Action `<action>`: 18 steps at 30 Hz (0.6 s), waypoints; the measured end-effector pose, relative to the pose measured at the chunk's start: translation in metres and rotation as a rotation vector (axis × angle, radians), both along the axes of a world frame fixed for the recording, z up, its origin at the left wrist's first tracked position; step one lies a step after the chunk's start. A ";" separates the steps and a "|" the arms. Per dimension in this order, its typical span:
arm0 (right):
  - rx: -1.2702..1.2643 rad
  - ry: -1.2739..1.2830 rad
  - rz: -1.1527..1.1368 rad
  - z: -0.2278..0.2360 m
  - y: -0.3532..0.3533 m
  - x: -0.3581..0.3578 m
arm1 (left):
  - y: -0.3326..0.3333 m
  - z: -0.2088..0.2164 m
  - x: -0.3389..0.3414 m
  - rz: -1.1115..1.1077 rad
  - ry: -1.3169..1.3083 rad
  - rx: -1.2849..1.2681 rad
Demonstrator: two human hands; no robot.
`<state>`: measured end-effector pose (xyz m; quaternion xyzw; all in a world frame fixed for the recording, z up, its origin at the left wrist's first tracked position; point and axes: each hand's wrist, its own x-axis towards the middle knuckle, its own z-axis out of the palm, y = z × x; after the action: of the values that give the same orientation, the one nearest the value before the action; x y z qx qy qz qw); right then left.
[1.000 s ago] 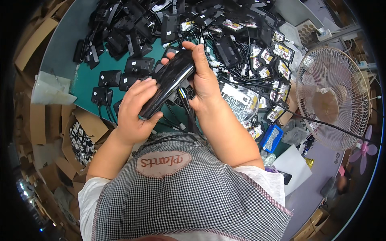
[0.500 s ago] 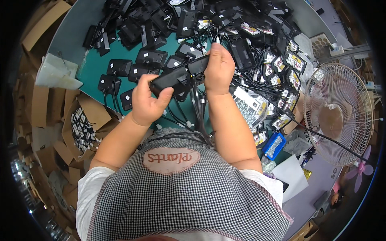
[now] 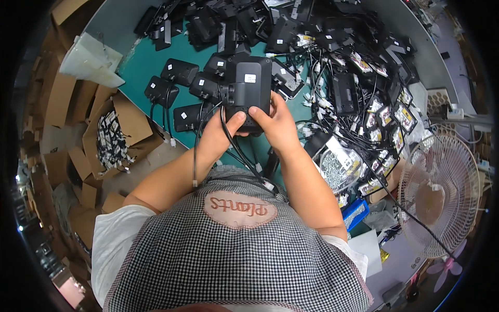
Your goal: The person assembles small black electronic devices by inserting wires into the casing and securing the back cover. They handle the devices one at a time, picking them up from a pile, connecting the internal wiring, and placing the finished units on the table.
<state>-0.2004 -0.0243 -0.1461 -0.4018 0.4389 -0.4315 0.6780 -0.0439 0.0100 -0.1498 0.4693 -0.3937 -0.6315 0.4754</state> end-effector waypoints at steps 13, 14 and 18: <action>0.209 0.184 0.123 -0.012 -0.036 -0.004 | -0.098 -0.089 0.201 0.446 -0.147 0.429; 0.228 0.178 0.115 -0.015 -0.035 -0.008 | -0.117 -0.101 0.217 0.489 -0.206 0.504; 0.283 0.183 0.063 -0.031 -0.031 -0.021 | -0.175 -0.113 0.227 0.580 -0.455 0.662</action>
<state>-0.2214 -0.0550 -0.1769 -0.3534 0.5422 -0.3055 0.6984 0.1831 -0.1646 -0.2626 0.8115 -0.1189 -0.4458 0.3587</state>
